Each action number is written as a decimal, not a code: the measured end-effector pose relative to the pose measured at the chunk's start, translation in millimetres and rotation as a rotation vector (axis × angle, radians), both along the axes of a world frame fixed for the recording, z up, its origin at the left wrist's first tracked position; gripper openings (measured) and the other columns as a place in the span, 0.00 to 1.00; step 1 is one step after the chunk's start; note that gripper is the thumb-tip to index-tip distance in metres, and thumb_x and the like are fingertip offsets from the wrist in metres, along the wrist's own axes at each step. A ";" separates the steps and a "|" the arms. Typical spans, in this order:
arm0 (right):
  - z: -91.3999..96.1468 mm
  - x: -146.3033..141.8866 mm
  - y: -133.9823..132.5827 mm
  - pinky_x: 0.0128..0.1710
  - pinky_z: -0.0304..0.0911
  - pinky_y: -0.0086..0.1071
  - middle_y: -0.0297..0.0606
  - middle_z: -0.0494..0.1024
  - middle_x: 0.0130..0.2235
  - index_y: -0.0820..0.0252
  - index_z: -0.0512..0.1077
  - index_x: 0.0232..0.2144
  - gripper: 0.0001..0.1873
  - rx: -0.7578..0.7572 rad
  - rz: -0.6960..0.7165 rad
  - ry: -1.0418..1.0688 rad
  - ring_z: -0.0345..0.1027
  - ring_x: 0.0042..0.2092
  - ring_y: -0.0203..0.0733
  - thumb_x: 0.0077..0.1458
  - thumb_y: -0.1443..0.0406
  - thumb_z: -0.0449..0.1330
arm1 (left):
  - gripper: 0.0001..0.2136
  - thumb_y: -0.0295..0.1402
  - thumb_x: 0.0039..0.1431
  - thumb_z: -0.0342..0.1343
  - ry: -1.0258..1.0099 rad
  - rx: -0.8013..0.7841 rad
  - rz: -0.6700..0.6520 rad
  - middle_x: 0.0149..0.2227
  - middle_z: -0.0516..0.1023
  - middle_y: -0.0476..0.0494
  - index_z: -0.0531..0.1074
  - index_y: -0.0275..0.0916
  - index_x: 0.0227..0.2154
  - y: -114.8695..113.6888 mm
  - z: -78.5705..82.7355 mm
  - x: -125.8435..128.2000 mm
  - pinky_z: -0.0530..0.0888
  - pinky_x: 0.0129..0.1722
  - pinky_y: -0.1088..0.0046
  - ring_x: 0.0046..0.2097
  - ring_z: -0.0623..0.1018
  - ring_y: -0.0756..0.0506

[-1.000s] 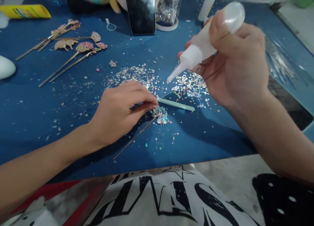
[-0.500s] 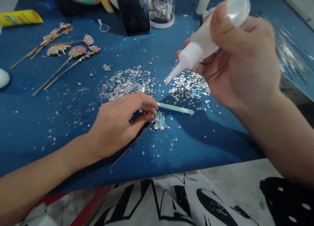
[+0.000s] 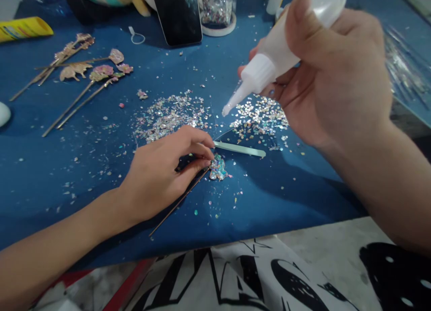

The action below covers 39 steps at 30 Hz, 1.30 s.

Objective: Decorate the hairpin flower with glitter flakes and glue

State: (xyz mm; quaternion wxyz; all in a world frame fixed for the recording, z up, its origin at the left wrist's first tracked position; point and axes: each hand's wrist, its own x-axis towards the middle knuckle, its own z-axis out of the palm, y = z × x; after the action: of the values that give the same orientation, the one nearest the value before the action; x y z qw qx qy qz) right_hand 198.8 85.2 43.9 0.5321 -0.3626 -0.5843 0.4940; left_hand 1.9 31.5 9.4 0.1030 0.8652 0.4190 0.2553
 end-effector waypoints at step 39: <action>-2.8 -0.2 1.4 0.23 0.62 0.26 0.31 0.64 0.23 0.66 0.66 0.24 0.15 0.019 -0.015 0.001 0.69 0.29 0.35 0.60 0.66 0.48 | 0.15 0.18 0.50 0.51 -0.176 -0.203 -0.065 0.35 0.72 0.52 0.60 0.40 0.39 -5.9 -3.1 -7.6 0.73 0.32 0.81 0.35 0.77 0.53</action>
State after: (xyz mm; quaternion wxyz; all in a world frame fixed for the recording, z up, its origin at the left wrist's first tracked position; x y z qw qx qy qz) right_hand 198.6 86.6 41.0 0.5393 -0.3617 -0.5860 0.4846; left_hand -5.7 25.6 6.3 0.2348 0.8376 0.4039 0.2831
